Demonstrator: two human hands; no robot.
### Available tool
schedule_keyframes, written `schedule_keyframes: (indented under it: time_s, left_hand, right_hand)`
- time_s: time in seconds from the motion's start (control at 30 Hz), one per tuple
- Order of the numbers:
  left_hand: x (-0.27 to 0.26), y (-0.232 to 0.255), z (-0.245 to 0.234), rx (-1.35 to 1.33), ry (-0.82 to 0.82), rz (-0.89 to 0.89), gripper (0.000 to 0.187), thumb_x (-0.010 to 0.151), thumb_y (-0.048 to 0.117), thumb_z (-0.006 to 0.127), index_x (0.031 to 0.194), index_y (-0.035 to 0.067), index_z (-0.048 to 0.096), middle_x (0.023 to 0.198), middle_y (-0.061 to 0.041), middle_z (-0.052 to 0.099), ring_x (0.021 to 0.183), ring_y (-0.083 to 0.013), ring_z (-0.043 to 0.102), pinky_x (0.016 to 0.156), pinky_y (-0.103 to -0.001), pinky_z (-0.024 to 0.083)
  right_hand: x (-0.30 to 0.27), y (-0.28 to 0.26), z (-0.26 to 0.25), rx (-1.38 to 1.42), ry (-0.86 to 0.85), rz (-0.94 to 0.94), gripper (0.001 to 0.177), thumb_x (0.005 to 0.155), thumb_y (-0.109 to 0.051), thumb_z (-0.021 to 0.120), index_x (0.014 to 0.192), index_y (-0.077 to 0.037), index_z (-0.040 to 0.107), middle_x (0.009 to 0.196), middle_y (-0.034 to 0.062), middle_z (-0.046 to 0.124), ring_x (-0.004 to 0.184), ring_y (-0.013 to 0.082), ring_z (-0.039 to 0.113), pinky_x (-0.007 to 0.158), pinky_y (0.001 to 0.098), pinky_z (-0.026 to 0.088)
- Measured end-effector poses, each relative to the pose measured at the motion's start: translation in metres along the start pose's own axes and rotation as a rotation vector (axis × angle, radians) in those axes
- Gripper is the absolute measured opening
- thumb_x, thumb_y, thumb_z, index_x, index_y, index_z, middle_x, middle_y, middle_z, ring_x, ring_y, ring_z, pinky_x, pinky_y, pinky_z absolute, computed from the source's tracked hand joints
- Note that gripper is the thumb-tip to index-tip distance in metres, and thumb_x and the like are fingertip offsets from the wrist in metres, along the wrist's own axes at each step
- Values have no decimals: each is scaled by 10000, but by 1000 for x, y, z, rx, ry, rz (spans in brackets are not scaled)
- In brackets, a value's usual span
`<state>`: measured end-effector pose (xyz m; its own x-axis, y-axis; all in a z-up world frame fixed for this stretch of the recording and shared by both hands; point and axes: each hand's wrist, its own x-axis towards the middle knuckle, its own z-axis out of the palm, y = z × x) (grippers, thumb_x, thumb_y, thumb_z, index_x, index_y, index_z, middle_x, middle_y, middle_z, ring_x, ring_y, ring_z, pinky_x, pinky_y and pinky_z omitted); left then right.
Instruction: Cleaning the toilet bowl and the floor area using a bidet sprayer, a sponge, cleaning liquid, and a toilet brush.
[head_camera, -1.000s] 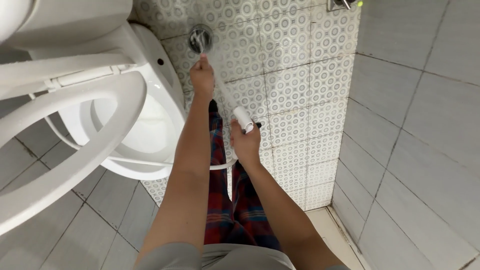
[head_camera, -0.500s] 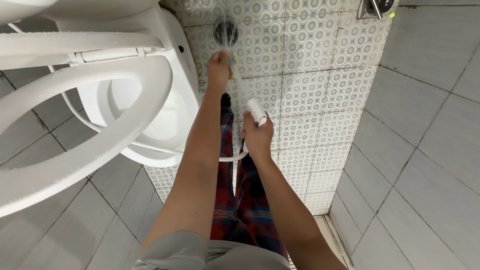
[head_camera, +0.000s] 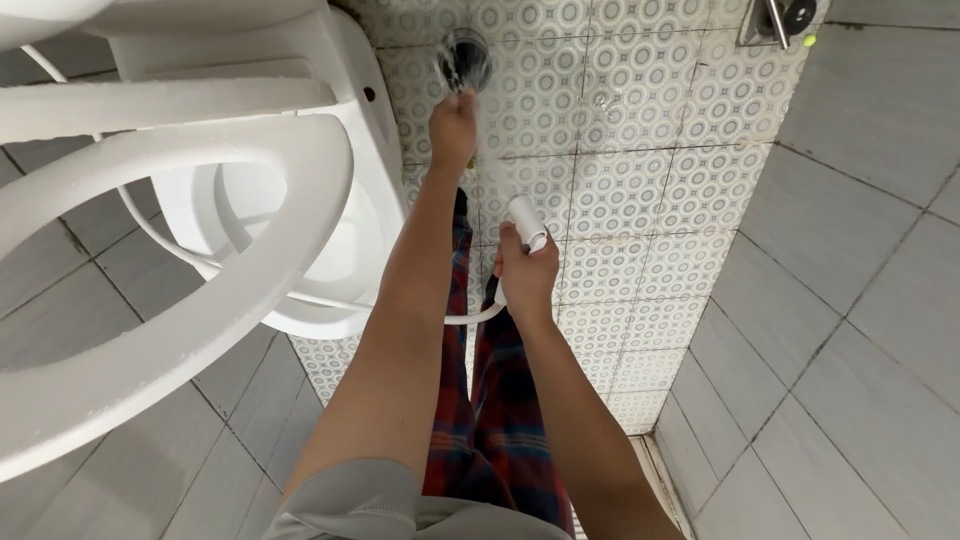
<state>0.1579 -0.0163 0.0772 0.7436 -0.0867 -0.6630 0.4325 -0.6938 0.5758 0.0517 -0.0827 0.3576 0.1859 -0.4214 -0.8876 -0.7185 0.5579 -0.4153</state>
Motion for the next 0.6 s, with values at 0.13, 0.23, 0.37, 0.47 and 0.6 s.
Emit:
schedule_keyframes:
  time_s: [0.13,0.23,0.37,0.47,0.6]
  left_hand:
    - [11,-16,10,-163,90,157,262,1026,241,557,1079,54,733,780,-23,698,625,-149,658,647,-330,547]
    - [11,-9,14,-371,-85,214,236,981,100,597,1086,40,800,904,-40,764,772,-149,684,731,-320,560]
    - [-1,18,6,-628,-148,-189,242,1047,150,542,1153,42,732,885,-24,696,746,-138,622,604,-289,544]
    - [-4,19,3,-712,-185,-230,269,1104,218,555,1196,34,729,811,-77,604,708,-180,553,591,-294,491]
    - [-19,29,-16,-1073,-373,-366,284,956,-37,634,1228,43,638,992,-37,701,873,-137,701,782,-282,592]
  right_hand:
    - [6,3,3,-13,-2,-12,183,969,-189,640,973,-6,643,621,13,572,489,80,506,461,254,433]
    - [6,7,3,-72,-15,9,175,965,-180,634,978,-7,656,610,18,569,489,78,515,460,252,429]
    - [12,16,0,-10,-8,9,157,955,-173,643,960,-16,635,611,12,561,482,85,509,458,256,431]
    - [16,16,-6,-17,7,13,189,968,-190,644,920,-8,621,607,18,560,482,92,516,465,260,439]
    - [16,7,-7,-31,17,6,201,963,-197,646,885,-13,620,609,22,561,478,97,521,464,267,441]
